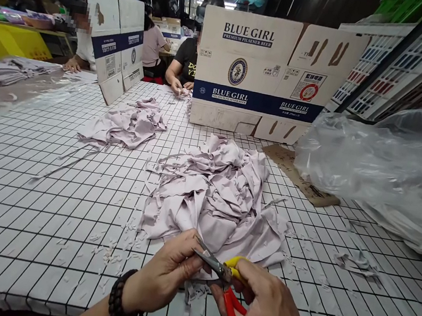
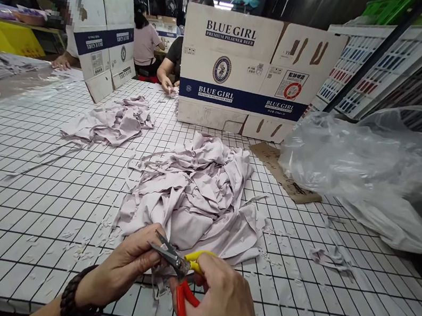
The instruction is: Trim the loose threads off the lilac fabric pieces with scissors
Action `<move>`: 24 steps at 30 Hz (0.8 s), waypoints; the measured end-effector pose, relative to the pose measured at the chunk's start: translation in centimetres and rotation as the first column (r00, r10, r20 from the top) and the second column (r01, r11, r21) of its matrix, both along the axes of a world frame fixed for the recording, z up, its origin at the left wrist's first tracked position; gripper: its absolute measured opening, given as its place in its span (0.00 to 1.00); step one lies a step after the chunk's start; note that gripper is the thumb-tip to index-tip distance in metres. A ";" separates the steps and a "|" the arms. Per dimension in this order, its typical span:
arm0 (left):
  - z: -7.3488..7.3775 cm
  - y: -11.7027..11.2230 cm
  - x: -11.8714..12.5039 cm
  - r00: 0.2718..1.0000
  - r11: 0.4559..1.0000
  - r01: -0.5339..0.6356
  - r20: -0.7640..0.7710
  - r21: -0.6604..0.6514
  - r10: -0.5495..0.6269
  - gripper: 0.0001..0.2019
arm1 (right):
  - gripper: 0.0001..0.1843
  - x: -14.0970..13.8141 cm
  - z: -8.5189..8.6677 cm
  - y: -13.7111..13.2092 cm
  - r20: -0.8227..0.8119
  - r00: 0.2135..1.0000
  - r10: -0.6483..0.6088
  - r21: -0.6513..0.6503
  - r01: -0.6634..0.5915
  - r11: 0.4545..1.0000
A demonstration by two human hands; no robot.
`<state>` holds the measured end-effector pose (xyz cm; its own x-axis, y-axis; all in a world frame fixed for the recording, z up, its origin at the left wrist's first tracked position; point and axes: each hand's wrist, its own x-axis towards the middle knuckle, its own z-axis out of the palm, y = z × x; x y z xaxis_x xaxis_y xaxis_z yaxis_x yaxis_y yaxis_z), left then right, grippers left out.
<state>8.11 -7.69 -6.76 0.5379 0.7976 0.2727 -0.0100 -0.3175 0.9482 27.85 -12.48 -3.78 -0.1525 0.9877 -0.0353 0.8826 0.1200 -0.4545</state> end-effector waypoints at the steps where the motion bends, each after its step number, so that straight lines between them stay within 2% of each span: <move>1: 0.0 0.0 0.0 1.000 1.000 0.004 0.007 -0.008 -0.004 0.14 | 0.18 0.0 0.0 0.0 0.001 1.000 0.001 0.009 -0.001 1.000; 14: -0.4 0.2 -0.1 0.989 0.982 0.074 0.137 -0.173 -0.050 0.16 | 0.22 0.1 -1.5 0.3 -0.078 0.996 0.054 0.125 -0.044 0.991; 24: -0.5 0.2 -0.4 0.977 0.959 0.122 0.201 -0.255 -0.071 0.16 | 0.19 -0.1 -2.5 0.9 -0.143 0.987 0.079 0.187 -0.051 0.981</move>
<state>7.70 -7.53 -7.28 0.5752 0.8017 0.1624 -0.2141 -0.0440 0.9758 27.74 -11.58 -6.23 -0.2064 0.9632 0.1721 0.7944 0.2676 -0.5452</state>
